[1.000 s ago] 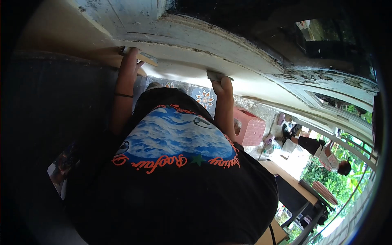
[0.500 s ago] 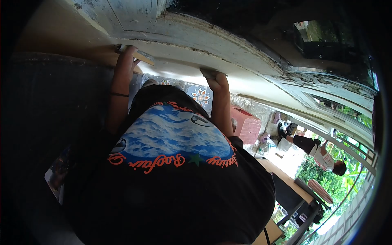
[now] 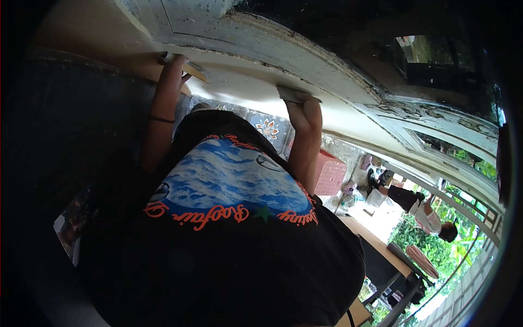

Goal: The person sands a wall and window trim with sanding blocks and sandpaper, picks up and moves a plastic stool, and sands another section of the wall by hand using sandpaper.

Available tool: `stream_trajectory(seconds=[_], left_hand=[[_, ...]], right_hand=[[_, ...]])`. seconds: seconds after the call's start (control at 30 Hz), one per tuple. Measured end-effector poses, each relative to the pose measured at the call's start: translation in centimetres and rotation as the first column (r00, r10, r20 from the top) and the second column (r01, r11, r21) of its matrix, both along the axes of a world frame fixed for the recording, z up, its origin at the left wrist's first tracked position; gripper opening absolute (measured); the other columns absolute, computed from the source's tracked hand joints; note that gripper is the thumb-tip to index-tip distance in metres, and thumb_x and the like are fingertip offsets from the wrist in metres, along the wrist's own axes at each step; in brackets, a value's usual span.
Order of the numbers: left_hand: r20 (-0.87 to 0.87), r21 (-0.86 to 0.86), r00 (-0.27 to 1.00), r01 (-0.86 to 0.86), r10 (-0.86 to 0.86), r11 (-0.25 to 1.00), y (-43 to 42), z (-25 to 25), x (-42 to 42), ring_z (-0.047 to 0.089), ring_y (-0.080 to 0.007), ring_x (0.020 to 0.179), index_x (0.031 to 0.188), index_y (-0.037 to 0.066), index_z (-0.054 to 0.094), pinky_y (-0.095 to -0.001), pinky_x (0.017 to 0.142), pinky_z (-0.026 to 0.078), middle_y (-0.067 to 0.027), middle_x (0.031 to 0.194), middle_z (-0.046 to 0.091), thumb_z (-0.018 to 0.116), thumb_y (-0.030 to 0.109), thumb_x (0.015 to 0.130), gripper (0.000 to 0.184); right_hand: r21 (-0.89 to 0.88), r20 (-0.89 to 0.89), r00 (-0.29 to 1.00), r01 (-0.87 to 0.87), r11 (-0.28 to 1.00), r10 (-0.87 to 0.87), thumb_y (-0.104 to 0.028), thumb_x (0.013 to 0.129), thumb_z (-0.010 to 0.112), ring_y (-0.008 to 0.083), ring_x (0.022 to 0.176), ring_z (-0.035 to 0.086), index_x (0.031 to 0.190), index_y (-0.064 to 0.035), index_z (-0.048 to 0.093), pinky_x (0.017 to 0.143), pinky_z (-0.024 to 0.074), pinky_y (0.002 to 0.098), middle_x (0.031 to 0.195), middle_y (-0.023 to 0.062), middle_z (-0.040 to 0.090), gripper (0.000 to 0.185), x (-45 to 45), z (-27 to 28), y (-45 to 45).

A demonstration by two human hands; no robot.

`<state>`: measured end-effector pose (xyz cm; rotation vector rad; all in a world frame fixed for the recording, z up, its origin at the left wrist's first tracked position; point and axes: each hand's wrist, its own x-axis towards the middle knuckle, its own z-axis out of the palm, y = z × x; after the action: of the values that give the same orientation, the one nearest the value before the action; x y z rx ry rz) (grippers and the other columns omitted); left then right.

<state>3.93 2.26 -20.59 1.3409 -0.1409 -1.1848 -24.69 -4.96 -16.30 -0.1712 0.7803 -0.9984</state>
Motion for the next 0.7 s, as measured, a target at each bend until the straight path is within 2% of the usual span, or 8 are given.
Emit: stream_trajectory(seconds=[0.07,0.13,0.17,0.2,0.27,0.3,0.37,0.7], left_hand=[[-0.016,-0.031,1.000,0.026,-0.026,0.999,0.1,-0.3,0.2,0.038,-0.0174,0.104,0.108,0.009,0.046,-0.0400,0.089,0.030,-0.0037,0.108,0.043,0.050,0.025,0.074,0.038],[-0.037,-0.070,0.999,0.036,-0.038,0.997,0.0,-0.7,0.1,0.038,-0.0172,0.104,0.107,0.010,0.046,-0.0405,0.089,0.030,-0.0032,0.107,0.044,0.051,0.025,0.074,0.037],[-0.026,-0.065,0.999,0.046,-0.047,0.997,0.0,-0.8,0.1,0.038,-0.0173,0.104,0.107,0.010,0.046,-0.0408,0.089,0.030,-0.0029,0.107,0.044,0.051,0.025,0.073,0.038],[-0.014,-0.056,0.998,0.053,-0.054,0.997,0.0,-0.7,0.2,0.038,-0.0174,0.105,0.107,0.010,0.047,-0.0412,0.090,0.030,-0.0027,0.108,0.044,0.051,0.025,0.073,0.038],[-0.004,-0.029,0.999,0.032,-0.032,0.999,0.2,-0.2,-0.1,0.040,-0.0189,0.105,0.110,0.009,0.045,-0.0406,0.090,0.031,-0.0040,0.108,0.044,0.049,0.023,0.075,0.038],[0.008,-0.004,1.000,0.018,-0.018,1.000,0.1,0.2,-0.2,0.042,-0.0204,0.105,0.112,0.008,0.043,-0.0401,0.091,0.031,-0.0052,0.109,0.044,0.048,0.021,0.076,0.038],[0.019,0.000,1.000,0.006,-0.006,1.000,0.1,1.0,-0.4,0.042,-0.0205,0.105,0.112,0.008,0.043,-0.0402,0.091,0.031,-0.0053,0.109,0.044,0.048,0.021,0.077,0.038],[0.003,0.003,1.000,-0.003,0.003,1.000,0.1,0.4,-0.3,0.042,-0.0200,0.105,0.112,0.008,0.043,-0.0394,0.090,0.032,-0.0059,0.109,0.045,0.048,0.022,0.076,0.039]], right_hand=[[-0.109,0.022,0.998,0.058,0.992,-0.056,0.005,0.073,0.030,0.0323,0.091,0.050,0.106,0.0048,0.041,0.078,0.0451,0.0425,0.104,0.0209,0.047,0.035,0.0,-0.9,-0.1],[-0.659,-0.602,0.785,-0.384,0.647,-0.147,0.003,0.069,0.038,0.0259,0.077,0.053,0.091,0.0052,0.048,0.069,0.0468,0.0364,0.088,0.0180,0.053,0.024,-1.8,-7.7,0.5],[-0.270,-0.424,0.906,-0.120,0.955,-0.007,0.003,0.064,0.044,0.0211,0.067,0.052,0.079,0.0049,0.049,0.062,0.0460,0.0319,0.076,0.0139,0.055,0.016,-0.9,-9.5,-0.9],[-0.573,-0.657,0.751,-0.437,0.693,-0.069,0.006,0.062,0.041,0.0215,0.069,0.054,0.084,0.0046,0.050,0.062,0.0466,0.0320,0.077,0.0142,0.055,0.023,-1.0,-9.4,0.4],[-0.277,-0.811,0.573,-0.549,0.788,0.115,0.007,0.067,0.040,0.0253,0.080,0.054,0.095,0.0033,0.050,0.068,0.0479,0.0353,0.089,0.0177,0.054,0.030,-0.5,-10.7,-0.4],[-0.280,-0.808,0.576,-0.557,0.782,0.122,0.007,0.067,0.040,0.0253,0.080,0.054,0.095,0.0033,0.050,0.068,0.0479,0.0353,0.089,0.0177,0.054,0.030,0.0,-10.4,-0.7],[-0.060,0.003,1.000,0.008,0.998,-0.008,0.004,0.078,0.039,0.0313,0.103,0.046,0.111,0.0022,0.043,0.089,0.0406,0.0437,0.112,0.0205,0.046,0.033,1.2,-8.7,-0.3],[-0.086,-0.161,0.971,-0.192,0.978,0.176,-0.011,0.084,0.037,0.0303,0.102,0.046,0.111,0.0002,0.042,0.089,0.0393,0.0446,0.112,0.0155,0.046,0.029,1.7,-12.3,-1.3]])
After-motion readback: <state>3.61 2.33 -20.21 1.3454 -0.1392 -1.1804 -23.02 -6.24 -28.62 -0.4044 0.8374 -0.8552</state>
